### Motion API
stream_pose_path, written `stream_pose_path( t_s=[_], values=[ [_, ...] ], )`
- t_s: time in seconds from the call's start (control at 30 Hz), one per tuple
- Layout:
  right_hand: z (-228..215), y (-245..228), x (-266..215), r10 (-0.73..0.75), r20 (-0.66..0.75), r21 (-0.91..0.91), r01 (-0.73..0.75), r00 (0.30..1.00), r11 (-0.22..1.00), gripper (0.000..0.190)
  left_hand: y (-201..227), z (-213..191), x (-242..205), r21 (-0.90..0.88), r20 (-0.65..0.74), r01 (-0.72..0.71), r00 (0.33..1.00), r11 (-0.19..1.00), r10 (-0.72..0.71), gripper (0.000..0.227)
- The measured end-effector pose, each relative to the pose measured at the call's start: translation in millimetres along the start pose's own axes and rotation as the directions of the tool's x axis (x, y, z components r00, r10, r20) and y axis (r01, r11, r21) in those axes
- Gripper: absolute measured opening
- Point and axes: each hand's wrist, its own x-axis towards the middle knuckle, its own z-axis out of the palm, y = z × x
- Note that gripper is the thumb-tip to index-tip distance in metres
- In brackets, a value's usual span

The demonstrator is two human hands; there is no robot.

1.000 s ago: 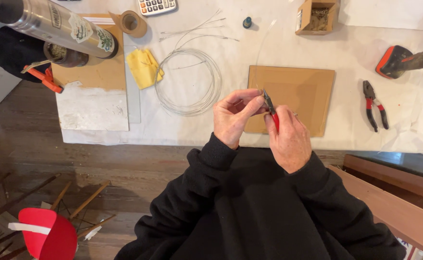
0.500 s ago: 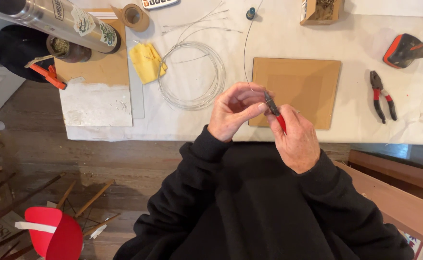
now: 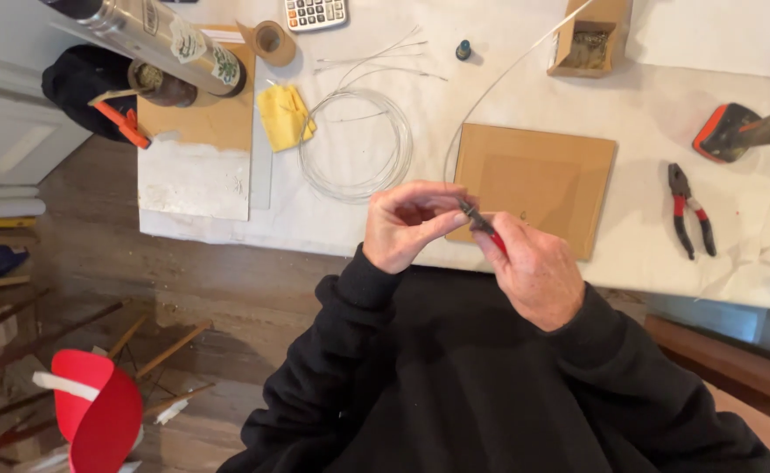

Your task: Wiring a picture frame for hanging.

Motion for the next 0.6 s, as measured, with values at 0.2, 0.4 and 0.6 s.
stream_pose_path(
  t_s=[0.2, 0.4, 0.6],
  values=[
    [38, 11, 9, 0.025, 0.098, 0.128, -0.038, 0.995, 0.991, 0.022, -9, -14, -33, 0.048, -0.195, -0.041, 0.98, 0.998, 0.049, 0.034],
    [83, -2, 26, -0.083, 0.204, 0.064, 0.071, 0.975, 0.995, 0.03, -20, -53, -69, 0.064, -0.35, -0.106, 0.929, 0.992, 0.122, 0.033],
    [147, -59, 62, -0.137, 0.379, -0.035, 0.162, 0.915, 0.986, 0.028, 7, -105, -103, 0.102, -0.65, -0.119, 0.744, 0.988, 0.156, 0.024]
  ],
)
